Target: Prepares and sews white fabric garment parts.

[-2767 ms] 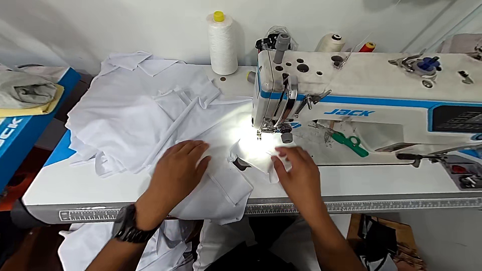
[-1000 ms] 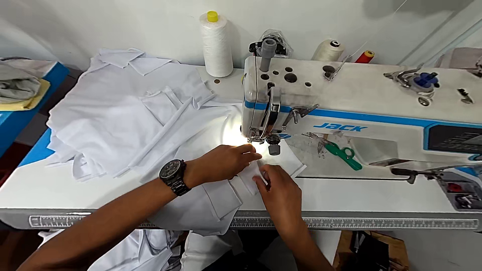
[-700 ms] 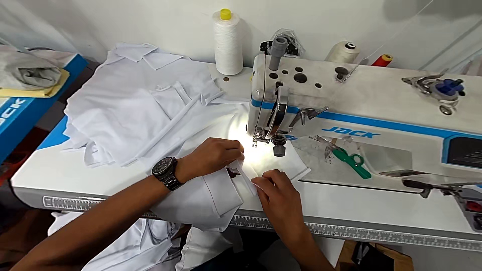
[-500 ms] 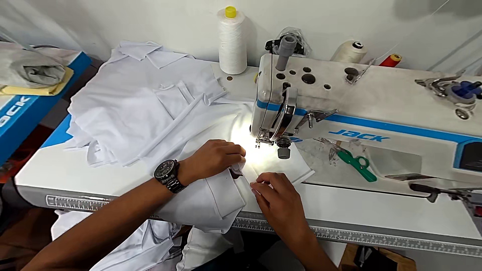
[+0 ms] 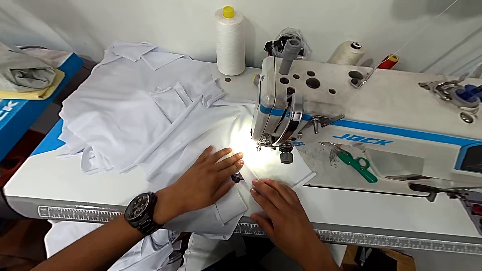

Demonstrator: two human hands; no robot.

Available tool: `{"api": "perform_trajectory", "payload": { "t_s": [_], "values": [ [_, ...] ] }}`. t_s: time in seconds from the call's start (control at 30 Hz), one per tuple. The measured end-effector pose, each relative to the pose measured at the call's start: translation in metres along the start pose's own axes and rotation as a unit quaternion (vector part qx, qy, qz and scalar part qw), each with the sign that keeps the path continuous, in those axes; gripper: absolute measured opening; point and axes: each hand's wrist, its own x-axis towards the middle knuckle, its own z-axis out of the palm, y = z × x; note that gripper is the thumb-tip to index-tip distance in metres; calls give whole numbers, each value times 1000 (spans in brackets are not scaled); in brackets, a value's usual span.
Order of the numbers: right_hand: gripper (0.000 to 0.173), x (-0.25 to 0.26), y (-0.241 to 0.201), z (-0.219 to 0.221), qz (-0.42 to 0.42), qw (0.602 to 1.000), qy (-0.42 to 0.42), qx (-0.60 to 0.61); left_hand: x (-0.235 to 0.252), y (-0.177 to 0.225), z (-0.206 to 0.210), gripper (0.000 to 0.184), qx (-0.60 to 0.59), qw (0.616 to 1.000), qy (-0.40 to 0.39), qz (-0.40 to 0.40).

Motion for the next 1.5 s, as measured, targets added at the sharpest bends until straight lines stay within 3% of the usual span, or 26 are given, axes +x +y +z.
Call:
{"api": "perform_trajectory", "payload": {
  "t_s": [0.13, 0.33, 0.5, 0.63, 0.93, 1.27, 1.5],
  "values": [
    [62, 2, -10, 6, 54, 997, -7, -55, 14, -17, 10, 58, -14, 1000, -14, 8],
    [64, 31, -18, 12, 163, 983, 5, -80, 73, -49, 4, 52, -29, 995, -8, 97],
    [60, 35, -25, 19, 203, 972, 42, -109, 98, -59, -3, 41, -85, 984, 17, 157],
    [58, 37, -28, 21, 209, 969, 50, -123, 109, -55, -20, 36, -138, 977, 4, 165],
    [56, 38, -27, 21, 194, 973, 49, -119, 109, -55, -27, 38, -120, 977, -11, 178],
    [55, 40, -29, 20, 204, 971, 36, -116, 110, -69, -6, 41, -77, 978, 11, 192],
    [56, 37, -31, 21, 227, 968, 30, -103, 109, -70, -1, 51, -41, 982, -25, 182]
  ]
}}
